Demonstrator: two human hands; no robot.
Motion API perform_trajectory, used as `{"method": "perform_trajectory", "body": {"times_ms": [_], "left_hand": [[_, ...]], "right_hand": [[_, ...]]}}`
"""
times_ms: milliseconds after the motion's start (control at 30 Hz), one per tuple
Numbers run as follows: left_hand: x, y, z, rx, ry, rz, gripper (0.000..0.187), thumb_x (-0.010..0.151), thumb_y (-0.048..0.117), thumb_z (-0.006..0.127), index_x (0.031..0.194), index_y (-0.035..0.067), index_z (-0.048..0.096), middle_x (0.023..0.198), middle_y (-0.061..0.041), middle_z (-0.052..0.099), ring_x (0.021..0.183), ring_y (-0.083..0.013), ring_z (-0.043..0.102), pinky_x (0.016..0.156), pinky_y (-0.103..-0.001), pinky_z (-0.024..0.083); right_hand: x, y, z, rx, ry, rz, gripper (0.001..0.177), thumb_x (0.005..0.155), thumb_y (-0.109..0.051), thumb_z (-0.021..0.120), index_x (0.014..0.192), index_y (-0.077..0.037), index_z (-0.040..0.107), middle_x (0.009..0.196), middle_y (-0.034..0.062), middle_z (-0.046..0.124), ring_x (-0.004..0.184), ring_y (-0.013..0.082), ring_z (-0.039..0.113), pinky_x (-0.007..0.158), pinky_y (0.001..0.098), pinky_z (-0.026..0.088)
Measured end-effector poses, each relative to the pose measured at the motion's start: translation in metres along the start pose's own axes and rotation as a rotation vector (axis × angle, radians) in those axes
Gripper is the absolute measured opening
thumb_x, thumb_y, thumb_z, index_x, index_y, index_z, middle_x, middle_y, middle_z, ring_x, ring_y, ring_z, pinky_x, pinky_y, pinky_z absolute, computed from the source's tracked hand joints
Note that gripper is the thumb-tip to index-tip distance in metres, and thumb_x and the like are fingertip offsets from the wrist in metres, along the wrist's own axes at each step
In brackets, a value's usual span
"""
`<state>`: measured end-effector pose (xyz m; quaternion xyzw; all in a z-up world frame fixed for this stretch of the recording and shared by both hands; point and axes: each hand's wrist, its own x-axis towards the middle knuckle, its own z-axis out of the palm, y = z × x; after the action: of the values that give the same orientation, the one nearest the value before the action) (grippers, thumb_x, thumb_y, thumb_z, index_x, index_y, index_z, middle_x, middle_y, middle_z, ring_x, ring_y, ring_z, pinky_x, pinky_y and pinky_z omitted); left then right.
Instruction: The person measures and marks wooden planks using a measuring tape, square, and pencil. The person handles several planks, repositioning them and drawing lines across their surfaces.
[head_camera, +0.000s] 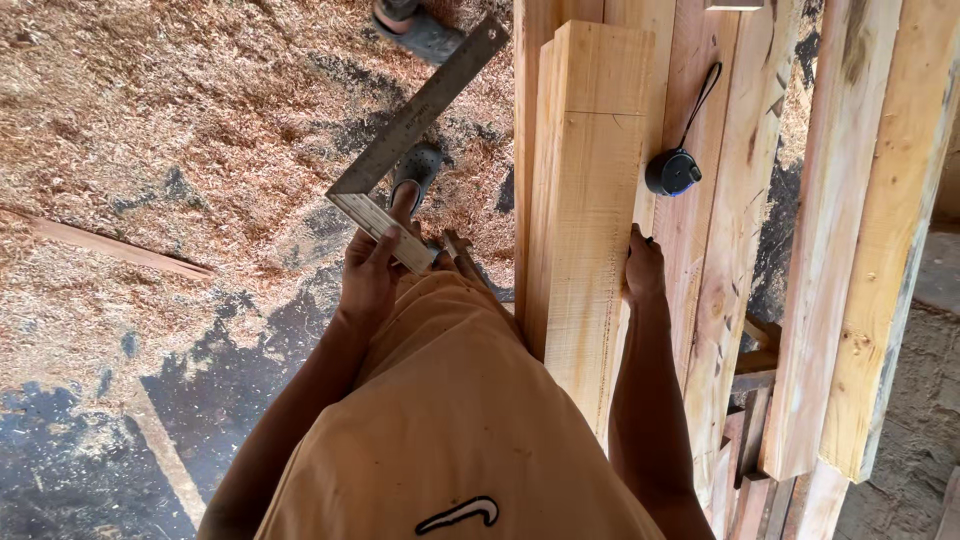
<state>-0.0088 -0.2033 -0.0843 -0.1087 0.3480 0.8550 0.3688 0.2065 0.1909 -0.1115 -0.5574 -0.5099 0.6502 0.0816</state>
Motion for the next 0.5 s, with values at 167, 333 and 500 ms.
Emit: {"method": "perform_trajectory", "body": {"times_ms": [167, 333, 500], "left_hand": [[-0.005, -0.001, 0.005, -0.002, -0.007, -0.009, 0.034, 0.108, 0.013, 0.057, 0.141, 0.009, 0.064, 0.125, -0.004, 0.068, 0.090, -0.0114, 0.063, 0.079, -0.034, 0.058], [0.002, -0.004, 0.003, 0.010, 0.059, -0.022, 0.013, 0.106, 0.013, 0.059, 0.117, 0.006, 0.065, 0.112, -0.009, 0.069, 0.096, -0.0171, 0.070, 0.082, -0.039, 0.062], [-0.007, 0.008, 0.018, 0.218, -0.022, 0.154, 0.010, 0.100, 0.004, 0.061, 0.109, 0.002, 0.066, 0.128, -0.004, 0.068, 0.104, -0.0143, 0.070, 0.085, -0.035, 0.062]], "right_hand": [[0.010, 0.012, -0.002, -0.090, -0.002, 0.009, 0.032, 0.105, -0.029, 0.055, 0.100, -0.001, 0.069, 0.081, 0.0022, 0.067, 0.069, 0.0132, 0.062, 0.058, 0.0329, 0.050], [0.038, 0.042, -0.005, -0.095, -0.013, -0.031, 0.040, 0.113, -0.031, 0.058, 0.095, 0.004, 0.061, 0.080, 0.0037, 0.058, 0.070, 0.0159, 0.052, 0.063, 0.0370, 0.047], [-0.006, -0.012, 0.027, -0.327, 0.081, -0.491, 0.028, 0.104, -0.015, 0.049, 0.115, -0.001, 0.070, 0.090, 0.0005, 0.072, 0.079, 0.0089, 0.064, 0.072, 0.0269, 0.053]]}}
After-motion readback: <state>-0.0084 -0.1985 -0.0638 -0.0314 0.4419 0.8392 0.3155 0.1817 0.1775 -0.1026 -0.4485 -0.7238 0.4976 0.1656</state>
